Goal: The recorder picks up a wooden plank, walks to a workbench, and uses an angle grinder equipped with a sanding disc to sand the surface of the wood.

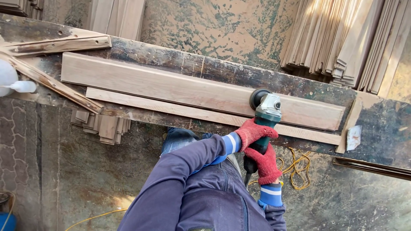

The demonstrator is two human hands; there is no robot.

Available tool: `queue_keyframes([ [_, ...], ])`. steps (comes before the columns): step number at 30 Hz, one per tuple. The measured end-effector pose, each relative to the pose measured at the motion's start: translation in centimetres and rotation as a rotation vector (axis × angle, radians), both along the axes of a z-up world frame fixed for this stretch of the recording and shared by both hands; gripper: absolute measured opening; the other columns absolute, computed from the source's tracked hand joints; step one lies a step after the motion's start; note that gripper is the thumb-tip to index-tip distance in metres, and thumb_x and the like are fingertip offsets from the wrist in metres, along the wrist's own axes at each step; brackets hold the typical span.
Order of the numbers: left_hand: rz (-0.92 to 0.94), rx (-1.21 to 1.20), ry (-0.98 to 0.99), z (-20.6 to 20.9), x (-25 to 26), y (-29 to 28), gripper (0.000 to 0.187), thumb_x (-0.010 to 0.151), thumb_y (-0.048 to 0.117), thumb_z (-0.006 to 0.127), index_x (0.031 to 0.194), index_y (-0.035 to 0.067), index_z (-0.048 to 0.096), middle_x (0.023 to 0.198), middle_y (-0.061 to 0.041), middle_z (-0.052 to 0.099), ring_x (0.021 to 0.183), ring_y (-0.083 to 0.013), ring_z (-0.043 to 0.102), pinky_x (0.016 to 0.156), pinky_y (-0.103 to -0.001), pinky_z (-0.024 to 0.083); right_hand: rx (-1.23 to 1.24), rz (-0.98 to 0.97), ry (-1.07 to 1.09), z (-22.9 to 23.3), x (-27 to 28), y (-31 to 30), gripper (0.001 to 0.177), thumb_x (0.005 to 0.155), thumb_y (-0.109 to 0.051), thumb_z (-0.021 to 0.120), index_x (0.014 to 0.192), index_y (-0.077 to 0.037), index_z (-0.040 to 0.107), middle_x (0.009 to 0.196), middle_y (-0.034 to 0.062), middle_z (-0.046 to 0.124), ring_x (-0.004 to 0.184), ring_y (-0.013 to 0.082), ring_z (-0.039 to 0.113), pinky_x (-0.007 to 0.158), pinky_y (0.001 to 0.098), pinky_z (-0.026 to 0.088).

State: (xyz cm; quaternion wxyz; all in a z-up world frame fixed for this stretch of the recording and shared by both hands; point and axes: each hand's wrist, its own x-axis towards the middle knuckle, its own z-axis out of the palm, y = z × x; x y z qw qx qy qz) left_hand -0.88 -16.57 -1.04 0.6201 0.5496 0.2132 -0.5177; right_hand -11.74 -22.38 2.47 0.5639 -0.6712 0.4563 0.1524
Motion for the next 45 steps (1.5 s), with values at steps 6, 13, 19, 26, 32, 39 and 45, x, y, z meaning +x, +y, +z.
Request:
queue_keyframes([
  [6,-0.006,0.031,0.035,0.7,0.4,2.9,0.088,0.047,0.032,0.099,0.126,0.008,0.068,0.115,-0.015,0.074,0.123,-0.0335,0.066,0.11,-0.044,0.047,0.014,-0.021,-0.008,-0.3,0.0,2.2,0.061,0.05,-0.022,0.103,0.1,-0.01,0.071,0.081,0.0139,0.071,0.078,0.0241,0.067,0.073,0.041,0.056],
  [13,-0.008,-0.001,0.048,1.4,2.0,11.7,0.094,0.046,0.032,0.1,0.13,0.006,0.066,0.118,-0.018,0.073,0.127,-0.0365,0.063,0.112,-0.047,0.046,-0.027,0.011,0.054,-0.4,1.5,10.8,0.062,0.049,-0.026,0.104,0.1,-0.009,0.073,0.081,0.0162,0.072,0.079,0.027,0.068,0.073,0.0439,0.056],
  [19,-0.014,-0.012,0.038,0.2,3.2,21.3,0.1,0.045,0.032,0.102,0.134,0.005,0.065,0.122,-0.019,0.071,0.13,-0.0368,0.061,0.115,-0.048,0.044,0.016,0.01,0.012,-0.5,2.6,20.4,0.064,0.051,-0.024,0.104,0.104,-0.006,0.072,0.086,0.0192,0.073,0.085,0.0283,0.069,0.077,0.0472,0.056],
  [26,0.155,0.073,0.047,-0.8,4.2,28.9,0.084,0.054,0.027,0.103,0.128,0.007,0.069,0.112,-0.014,0.075,0.119,-0.0319,0.068,0.11,-0.043,0.048,0.012,0.168,-0.04,-0.4,7.8,27.0,0.072,0.055,-0.033,0.102,0.112,-0.003,0.069,0.097,0.0216,0.072,0.097,0.0327,0.07,0.086,0.0501,0.055],
  [32,-0.088,0.034,-0.071,3.5,7.1,34.3,0.104,0.052,0.037,0.104,0.14,0.005,0.061,0.133,-0.018,0.068,0.134,-0.0323,0.058,0.118,-0.047,0.045,-0.073,0.392,0.027,-1.8,11.5,26.7,0.073,0.054,-0.031,0.099,0.113,-0.002,0.065,0.097,0.0261,0.07,0.102,0.0457,0.069,0.09,0.0556,0.053],
  [39,-0.017,0.619,-0.567,-3.6,13.3,44.3,0.049,0.091,0.04,0.067,0.138,0.026,0.067,0.138,-0.002,0.069,0.137,-0.0256,0.056,0.122,-0.044,0.036,-0.106,0.138,0.011,3.1,11.3,22.5,0.067,0.047,-0.029,0.103,0.1,-0.012,0.065,0.078,0.0101,0.065,0.076,0.0244,0.065,0.07,0.0393,0.052],
  [45,-0.675,1.206,-1.115,-4.0,18.5,47.3,0.054,0.109,0.057,0.042,0.152,0.029,0.054,0.168,-0.011,0.039,0.157,-0.0346,0.024,0.125,-0.063,-0.005,-0.072,-0.135,-0.023,2.2,9.2,17.2,0.06,0.054,-0.014,0.097,0.102,-0.01,0.062,0.078,0.0126,0.064,0.072,0.0285,0.069,0.066,0.0395,0.057],
])
